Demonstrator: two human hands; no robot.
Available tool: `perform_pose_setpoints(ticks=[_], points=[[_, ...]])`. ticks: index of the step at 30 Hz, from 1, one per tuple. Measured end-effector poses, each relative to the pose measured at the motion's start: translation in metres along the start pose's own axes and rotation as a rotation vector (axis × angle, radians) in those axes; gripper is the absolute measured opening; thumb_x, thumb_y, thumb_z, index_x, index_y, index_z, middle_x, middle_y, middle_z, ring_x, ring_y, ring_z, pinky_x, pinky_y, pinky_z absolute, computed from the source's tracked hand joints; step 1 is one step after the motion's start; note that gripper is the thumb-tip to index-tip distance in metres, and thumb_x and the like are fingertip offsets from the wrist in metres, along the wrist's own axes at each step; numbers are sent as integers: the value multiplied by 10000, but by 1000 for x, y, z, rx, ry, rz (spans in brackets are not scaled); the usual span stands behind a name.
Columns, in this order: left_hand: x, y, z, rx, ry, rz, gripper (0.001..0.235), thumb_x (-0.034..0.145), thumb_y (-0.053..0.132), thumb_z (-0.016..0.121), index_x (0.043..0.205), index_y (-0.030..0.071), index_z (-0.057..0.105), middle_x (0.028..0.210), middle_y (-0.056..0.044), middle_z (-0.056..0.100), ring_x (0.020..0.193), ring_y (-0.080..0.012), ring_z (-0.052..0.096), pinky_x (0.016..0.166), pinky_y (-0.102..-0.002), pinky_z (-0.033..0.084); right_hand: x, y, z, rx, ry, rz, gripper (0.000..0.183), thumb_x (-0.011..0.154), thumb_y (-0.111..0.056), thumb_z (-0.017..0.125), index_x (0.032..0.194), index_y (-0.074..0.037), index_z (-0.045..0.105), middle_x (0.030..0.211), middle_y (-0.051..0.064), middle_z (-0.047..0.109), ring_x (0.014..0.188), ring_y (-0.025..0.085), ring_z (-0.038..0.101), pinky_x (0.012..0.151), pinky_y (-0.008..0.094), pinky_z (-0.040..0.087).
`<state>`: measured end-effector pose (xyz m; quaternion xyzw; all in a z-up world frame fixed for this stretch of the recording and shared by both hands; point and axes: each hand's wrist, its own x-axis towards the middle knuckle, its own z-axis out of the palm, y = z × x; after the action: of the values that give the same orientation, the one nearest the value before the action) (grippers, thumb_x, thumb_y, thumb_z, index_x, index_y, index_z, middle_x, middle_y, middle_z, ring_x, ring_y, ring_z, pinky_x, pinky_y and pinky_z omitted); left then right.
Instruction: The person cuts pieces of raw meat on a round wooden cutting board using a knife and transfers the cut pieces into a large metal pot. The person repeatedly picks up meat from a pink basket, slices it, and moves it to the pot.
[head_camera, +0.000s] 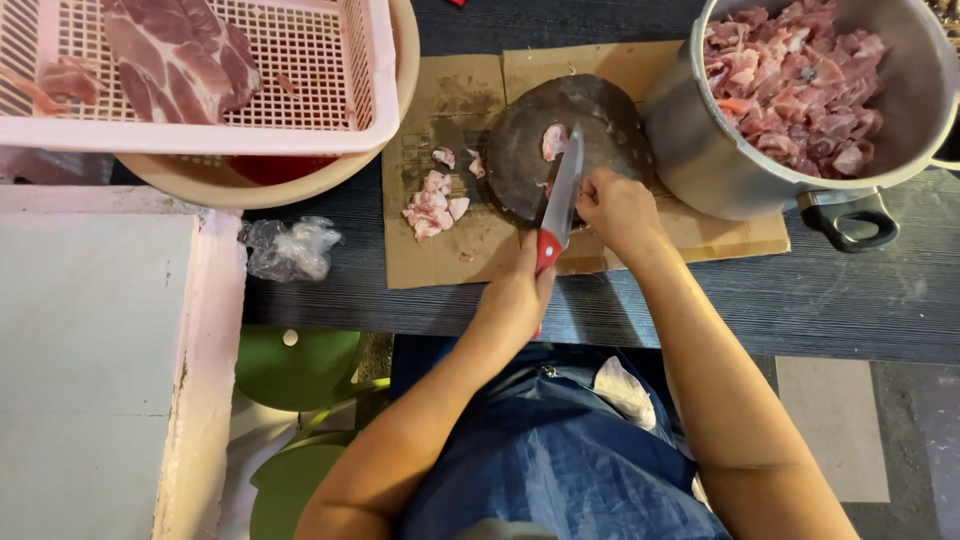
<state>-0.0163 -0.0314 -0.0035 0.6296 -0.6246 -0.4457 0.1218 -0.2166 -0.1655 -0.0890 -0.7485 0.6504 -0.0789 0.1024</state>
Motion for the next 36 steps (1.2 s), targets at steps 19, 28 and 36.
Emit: perform_pose_setpoints(ticks=[19,28,36], points=[[19,13,-8,-31,2,71,630,1020,405,358,1571,117,254,1095,-314,696,1032,-436,714,873,-490,599,-7,1,-4,52,85,-54,145,924,-279,673,978,-147,652,783,133,713,846,386,734,737,500,589],[-37,16,-19,149,-87,8,622,1053,385,350,1597,138,180,1050,-310,693,1038,-474,692,881,-557,567,-3,4,0,-4,79,-74,155,948,-290,664,1024,-155,650,783,131,711,843,365,743,746,484,595],[-1,47,-18,133,-73,-103,658,1037,387,356,1623,172,146,1269,-265,650,1215,-410,627,981,-548,531,-1,9,9,5,159,-108,144,934,-289,676,1020,-177,652,781,126,705,819,374,739,731,488,597]])
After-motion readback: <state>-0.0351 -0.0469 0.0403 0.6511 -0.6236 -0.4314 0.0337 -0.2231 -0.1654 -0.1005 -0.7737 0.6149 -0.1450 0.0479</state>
